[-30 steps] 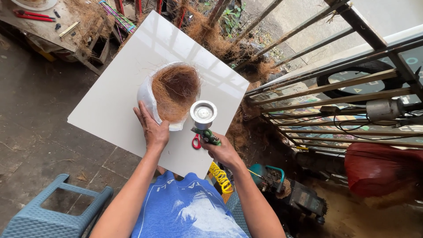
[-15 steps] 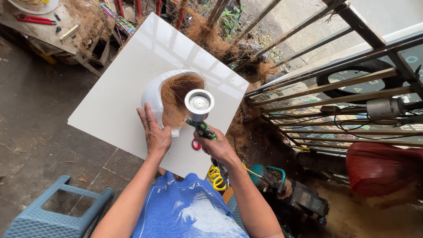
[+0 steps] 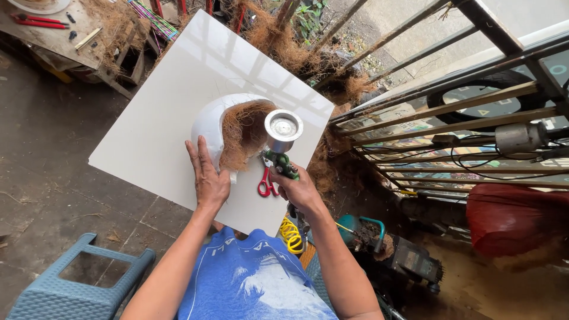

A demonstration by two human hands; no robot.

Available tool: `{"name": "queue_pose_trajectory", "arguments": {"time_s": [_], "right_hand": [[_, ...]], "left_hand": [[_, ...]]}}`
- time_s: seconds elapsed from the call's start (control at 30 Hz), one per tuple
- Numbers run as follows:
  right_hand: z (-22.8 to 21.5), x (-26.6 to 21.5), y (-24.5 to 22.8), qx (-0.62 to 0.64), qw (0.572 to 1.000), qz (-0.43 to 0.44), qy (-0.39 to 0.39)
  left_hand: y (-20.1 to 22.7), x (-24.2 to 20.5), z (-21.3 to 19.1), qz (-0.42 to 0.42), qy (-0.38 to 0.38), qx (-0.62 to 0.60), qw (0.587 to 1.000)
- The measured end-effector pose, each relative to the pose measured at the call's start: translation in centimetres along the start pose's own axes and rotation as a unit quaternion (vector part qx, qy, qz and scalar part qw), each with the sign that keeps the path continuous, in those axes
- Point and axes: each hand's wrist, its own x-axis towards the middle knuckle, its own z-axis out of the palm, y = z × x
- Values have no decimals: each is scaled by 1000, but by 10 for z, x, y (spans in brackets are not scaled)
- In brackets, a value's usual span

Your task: The person sits on the floor and arranges coconut fiber inside a white bucket, pulling strands from a nearby basket to fill gaps. They then move to a table and use a spray gun to apply a coating to the fiber lining.

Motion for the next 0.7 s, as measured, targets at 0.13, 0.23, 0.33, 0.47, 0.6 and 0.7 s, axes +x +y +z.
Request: {"name": "queue_pose_trajectory", "arguments": {"time_s": [0.13, 0.23, 0.33, 0.47, 0.6, 0.7], "right_hand": [[1, 0, 11, -20, 999, 17, -18], [2, 0, 22, -13, 999, 8, -41], [-1, -7, 22, -32, 997, 32, -65], [-2, -18, 11, -51, 996, 42, -68], [-4, -27, -1, -45, 995, 51, -72], [2, -27, -1, -27, 995, 50, -82]], "left_hand": [[-9, 3, -2, 10, -1, 19, 1000], [-12, 5, -5, -4, 3, 2, 1000], [-13, 7, -9, -7, 6, -16, 1000], [-20, 17, -21, -83, 16, -58, 995], [-29, 16, -37, -162, 22, -116, 980], [-55, 17, -40, -112, 27, -164, 980]]}}
